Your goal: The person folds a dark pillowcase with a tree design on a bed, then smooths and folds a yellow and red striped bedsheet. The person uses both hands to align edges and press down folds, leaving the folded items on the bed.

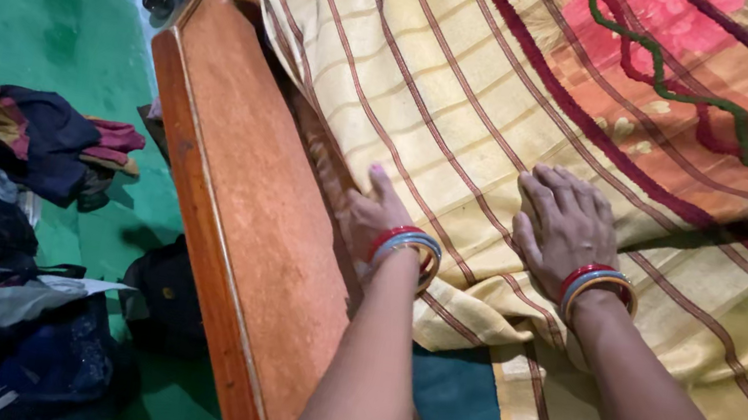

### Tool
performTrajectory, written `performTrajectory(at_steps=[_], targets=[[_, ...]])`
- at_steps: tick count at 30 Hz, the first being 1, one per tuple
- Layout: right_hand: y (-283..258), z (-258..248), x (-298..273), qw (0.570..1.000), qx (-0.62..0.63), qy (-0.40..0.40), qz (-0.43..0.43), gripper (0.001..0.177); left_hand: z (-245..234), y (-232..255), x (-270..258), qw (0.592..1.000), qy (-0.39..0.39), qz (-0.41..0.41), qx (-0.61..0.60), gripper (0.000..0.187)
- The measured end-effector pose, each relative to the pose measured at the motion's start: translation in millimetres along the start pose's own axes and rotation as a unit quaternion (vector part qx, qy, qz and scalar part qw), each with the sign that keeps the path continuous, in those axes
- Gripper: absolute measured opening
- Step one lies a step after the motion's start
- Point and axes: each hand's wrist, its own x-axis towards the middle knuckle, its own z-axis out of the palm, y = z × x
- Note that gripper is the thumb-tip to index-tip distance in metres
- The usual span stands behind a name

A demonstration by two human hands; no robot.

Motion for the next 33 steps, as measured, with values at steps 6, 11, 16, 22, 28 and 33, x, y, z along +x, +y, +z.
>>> performTrajectory(at_steps=[6,11,16,22,28,33], targets=[[2.1,-0.7,-0.2,1.000,0.011,0.004,-0.002,0.048,-0.1,-8.4,9.7,0.994,0.063,0.067,0.056,0.063],[3.6,1.1,-0.2,1.000,0.005,0.003,0.000,0.047,13.6,5.8,18.2,0.906,0.262,0.304,0.137,0.059],[6.2,2.5,-1.4,1.000,0.017,0.007,0.007,0.044,8.1,37.1,91.6,0.994,0.024,0.007,-0.105,0.047],[7.6,0.9,3.2,1.000,0.014,0.001,0.016,0.045,33.5,26.0,133.3,0.945,-0.134,-0.148,-0.258,0.040],[4.9,0.3,2.6,1.000,0.015,0.008,0.010,0.042,22.8,28.0,122.2,0.961,-0.192,-0.021,-0.200,0.041],[5.4,-0.7,2.5,1.000,0.019,0.012,0.013,0.042,-3.4,45.0,71.2,0.979,-0.006,0.023,-0.204,0.020]])
